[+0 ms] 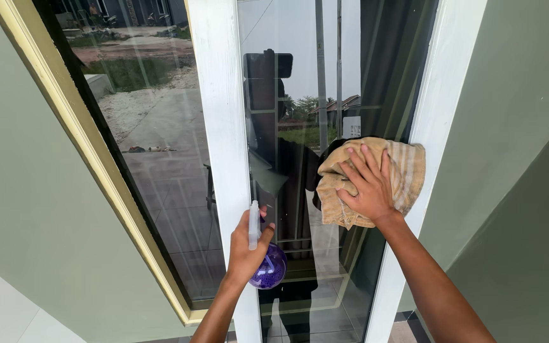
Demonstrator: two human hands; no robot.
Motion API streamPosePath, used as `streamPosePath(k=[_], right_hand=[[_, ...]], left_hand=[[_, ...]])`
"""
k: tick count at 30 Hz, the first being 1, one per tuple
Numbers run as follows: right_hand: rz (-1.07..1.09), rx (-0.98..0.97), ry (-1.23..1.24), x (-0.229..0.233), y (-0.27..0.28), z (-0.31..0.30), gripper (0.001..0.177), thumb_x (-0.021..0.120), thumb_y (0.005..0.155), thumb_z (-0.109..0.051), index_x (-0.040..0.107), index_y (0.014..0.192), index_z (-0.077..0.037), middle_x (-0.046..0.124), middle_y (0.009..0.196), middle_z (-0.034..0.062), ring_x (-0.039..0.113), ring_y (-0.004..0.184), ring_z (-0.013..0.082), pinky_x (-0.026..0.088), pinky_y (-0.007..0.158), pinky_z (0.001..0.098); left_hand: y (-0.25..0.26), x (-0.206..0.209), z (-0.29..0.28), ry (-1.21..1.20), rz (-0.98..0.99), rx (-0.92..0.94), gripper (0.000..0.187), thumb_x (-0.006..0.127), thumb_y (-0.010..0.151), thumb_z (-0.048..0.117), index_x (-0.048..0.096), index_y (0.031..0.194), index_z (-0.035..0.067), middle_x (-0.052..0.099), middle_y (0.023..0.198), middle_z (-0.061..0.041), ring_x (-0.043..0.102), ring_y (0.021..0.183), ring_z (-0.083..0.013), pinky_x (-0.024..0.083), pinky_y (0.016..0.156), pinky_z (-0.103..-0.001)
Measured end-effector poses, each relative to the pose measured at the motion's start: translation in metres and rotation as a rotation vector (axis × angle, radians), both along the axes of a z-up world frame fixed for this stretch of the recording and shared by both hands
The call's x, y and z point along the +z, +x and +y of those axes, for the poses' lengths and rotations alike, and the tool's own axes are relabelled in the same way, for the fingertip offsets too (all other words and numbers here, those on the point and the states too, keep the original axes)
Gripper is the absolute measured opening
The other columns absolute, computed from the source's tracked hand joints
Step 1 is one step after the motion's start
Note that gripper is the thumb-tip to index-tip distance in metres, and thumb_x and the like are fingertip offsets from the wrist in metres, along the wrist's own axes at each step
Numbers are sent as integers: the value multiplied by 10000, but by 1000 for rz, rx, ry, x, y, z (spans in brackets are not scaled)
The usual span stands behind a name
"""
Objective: The person cleans a large glass window pane using a spray bottle and a cloth. They repeatedly spray the glass with a purple liquid and wipe it down with a beige cloth, working systematically from the top to the bottom of the window.
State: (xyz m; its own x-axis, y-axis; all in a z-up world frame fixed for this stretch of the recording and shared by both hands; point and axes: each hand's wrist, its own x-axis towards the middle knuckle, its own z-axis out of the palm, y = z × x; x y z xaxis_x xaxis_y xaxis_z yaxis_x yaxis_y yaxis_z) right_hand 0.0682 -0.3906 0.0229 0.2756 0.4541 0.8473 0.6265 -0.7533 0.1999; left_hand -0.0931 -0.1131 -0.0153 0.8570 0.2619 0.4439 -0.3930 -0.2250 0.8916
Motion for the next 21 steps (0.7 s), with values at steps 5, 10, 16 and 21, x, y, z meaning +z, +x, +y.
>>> streamPosePath(k=[5,10,16,21], right_hand=[[58,-27,379,26,16,-6,668,680,981,-309,481,1541,-4,187,1714,234,114,1607,436,106,1307,572],[99,-32,597,80,30,43,773,594,1126,-370,243,1657,70,107,1758,257,48,1650,445,27,1342,574],[57,-64,264,111,5,95,717,674,958,-433,482,1487,11,228,1641,186,113,1515,418,-13,1183,631],[4,271,-205,89,17,48,542,729,897,-345,656,1400,-160,396,1653,-1,260,1574,234,168,1309,529]], left_hand=[[-5,4,-31,57,156,-7,256,694,898,137,616,1134,75,706,906,-154,645,715,-170,534,674,-329],[-3,6,-42,208,-126,131,231,723,865,99,631,1064,28,392,1494,-268,603,1234,-345,563,829,-373],[7,15,-58,187,-68,120,216,698,841,86,644,1040,22,47,1620,-403,385,1484,-436,573,821,-392],[21,9,-79,210,-56,166,238,727,845,85,670,1065,13,-48,1608,-405,210,1528,-481,580,814,-391]])
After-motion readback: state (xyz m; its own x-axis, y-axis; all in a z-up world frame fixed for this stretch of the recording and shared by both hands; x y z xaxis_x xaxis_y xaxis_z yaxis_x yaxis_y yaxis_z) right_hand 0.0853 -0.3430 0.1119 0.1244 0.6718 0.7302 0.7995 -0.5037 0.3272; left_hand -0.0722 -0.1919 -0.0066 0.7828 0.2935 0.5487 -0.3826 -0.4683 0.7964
